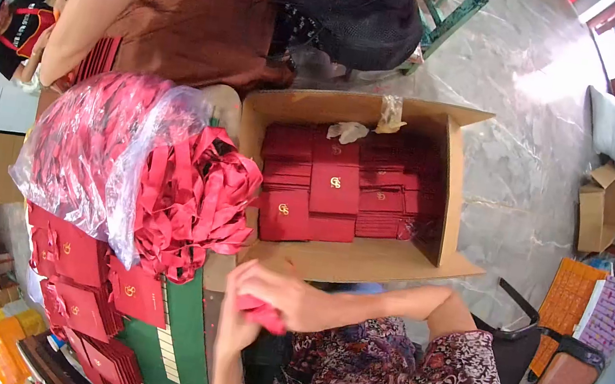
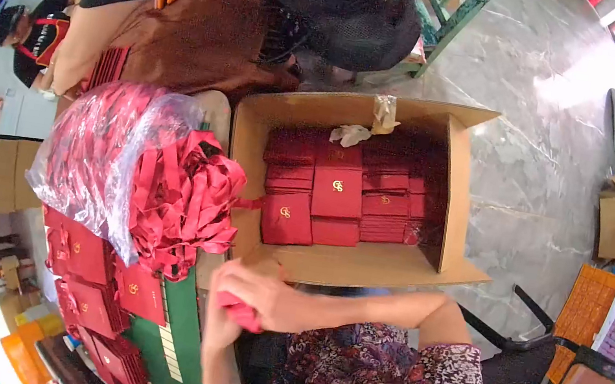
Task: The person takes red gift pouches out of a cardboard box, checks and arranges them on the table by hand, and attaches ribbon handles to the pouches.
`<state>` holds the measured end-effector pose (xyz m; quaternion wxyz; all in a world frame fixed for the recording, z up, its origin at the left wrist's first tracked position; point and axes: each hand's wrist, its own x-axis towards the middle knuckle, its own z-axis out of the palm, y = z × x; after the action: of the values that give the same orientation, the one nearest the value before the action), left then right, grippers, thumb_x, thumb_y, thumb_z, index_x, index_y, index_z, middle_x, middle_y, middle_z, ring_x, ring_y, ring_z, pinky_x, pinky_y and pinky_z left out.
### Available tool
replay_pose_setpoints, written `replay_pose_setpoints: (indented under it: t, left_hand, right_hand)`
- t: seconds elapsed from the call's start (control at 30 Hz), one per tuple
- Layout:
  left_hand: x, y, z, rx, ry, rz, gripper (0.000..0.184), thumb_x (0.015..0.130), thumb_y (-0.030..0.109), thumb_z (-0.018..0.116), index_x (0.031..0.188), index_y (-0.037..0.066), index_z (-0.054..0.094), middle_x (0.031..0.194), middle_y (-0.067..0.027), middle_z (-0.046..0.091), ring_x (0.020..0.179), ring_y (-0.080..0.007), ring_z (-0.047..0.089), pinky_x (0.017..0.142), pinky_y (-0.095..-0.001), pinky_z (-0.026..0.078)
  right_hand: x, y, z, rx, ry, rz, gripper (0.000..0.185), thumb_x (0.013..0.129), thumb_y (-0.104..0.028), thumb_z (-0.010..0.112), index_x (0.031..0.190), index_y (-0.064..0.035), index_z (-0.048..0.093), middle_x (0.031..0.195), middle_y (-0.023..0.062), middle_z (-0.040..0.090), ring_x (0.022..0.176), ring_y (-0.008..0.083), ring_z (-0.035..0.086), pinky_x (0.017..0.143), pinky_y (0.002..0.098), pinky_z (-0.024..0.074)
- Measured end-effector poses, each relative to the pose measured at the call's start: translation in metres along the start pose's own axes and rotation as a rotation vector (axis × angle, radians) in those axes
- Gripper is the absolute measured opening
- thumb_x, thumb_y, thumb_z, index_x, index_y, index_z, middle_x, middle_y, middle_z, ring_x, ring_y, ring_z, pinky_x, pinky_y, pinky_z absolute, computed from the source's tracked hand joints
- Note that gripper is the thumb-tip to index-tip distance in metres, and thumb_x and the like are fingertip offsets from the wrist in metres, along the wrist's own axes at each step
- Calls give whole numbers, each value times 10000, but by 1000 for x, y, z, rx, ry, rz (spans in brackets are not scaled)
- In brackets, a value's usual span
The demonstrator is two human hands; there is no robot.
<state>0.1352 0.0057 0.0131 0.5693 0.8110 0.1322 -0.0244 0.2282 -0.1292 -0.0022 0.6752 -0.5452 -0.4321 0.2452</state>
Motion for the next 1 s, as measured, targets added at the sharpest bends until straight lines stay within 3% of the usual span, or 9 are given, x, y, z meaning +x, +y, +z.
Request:
replay_pose_setpoints:
  t: [0.13,0.23,0.3,0.4,0.47,0.53,0.6,0.67,1.0]
  left_hand:
    - [-27,9,-88,108,84,-175,353,843,119,601,1166,2,520,1079,-88,558,999,-193,548,867,-315,446]
    - [-43,-17,-153,159,442,-148,264,957,214,484,1135,26,532,1017,-50,553,905,-138,539,791,-292,451]
    - [-42,-17,-183,93,614,-178,292,966,178,475,1200,8,513,1104,-78,562,980,-177,553,851,-327,458]
    - [-29,-38,-196,344,870,-125,394,936,82,492,1318,-1,441,1262,-144,516,1141,-244,511,984,-370,402]
    - [-27,-43,-198,475,752,-94,487,905,54,523,1370,5,387,1325,-170,468,1208,-272,462,1033,-383,348]
    - [-24,-42,-195,615,569,-47,778,796,37,640,1472,32,255,1442,-211,349,1334,-312,342,1119,-411,230]
    - [-27,-30,-178,612,537,-90,841,766,62,671,1483,40,231,1462,-210,324,1352,-326,313,1127,-433,213]
    - [-33,-26,-176,755,453,-133,968,705,130,737,1497,55,187,1508,-206,253,1389,-369,233,1145,-499,159]
    - [-71,-18,-105,870,700,-71,706,853,269,676,1423,14,347,1467,-209,285,1349,-371,302,1068,-513,301]
  right_hand:
    - [13,-1,-15,63,-70,1,574,719,74,504,1276,-29,410,1204,181,441,1126,316,499,921,370,449]
    - [-7,84,-29,207,158,473,378,755,43,478,1121,-4,562,1025,158,621,859,242,627,810,344,519]
    - [-33,167,-40,-146,353,761,345,794,-46,577,1124,55,559,1004,167,649,855,210,635,778,328,525]
    - [-59,258,-47,-525,274,1158,395,813,-94,655,1155,53,523,1127,145,618,970,201,614,817,312,515]
    - [-68,291,-50,240,323,1373,584,767,-188,738,1231,61,487,1160,159,609,1010,208,606,851,322,509]
    - [-85,332,-34,253,408,1336,686,731,-229,773,1268,63,462,1178,163,601,1037,218,600,862,326,508]
    - [-97,361,-19,265,490,1302,789,695,-270,808,1305,64,436,1195,167,592,1063,227,594,873,330,506]
    - [-99,378,-8,117,553,1329,1012,633,-477,797,1370,52,350,1396,245,377,1284,355,404,1057,406,369]
    - [-62,331,-9,-53,544,1569,1173,579,-574,804,1420,40,265,1441,262,294,1343,407,298,1107,433,303]
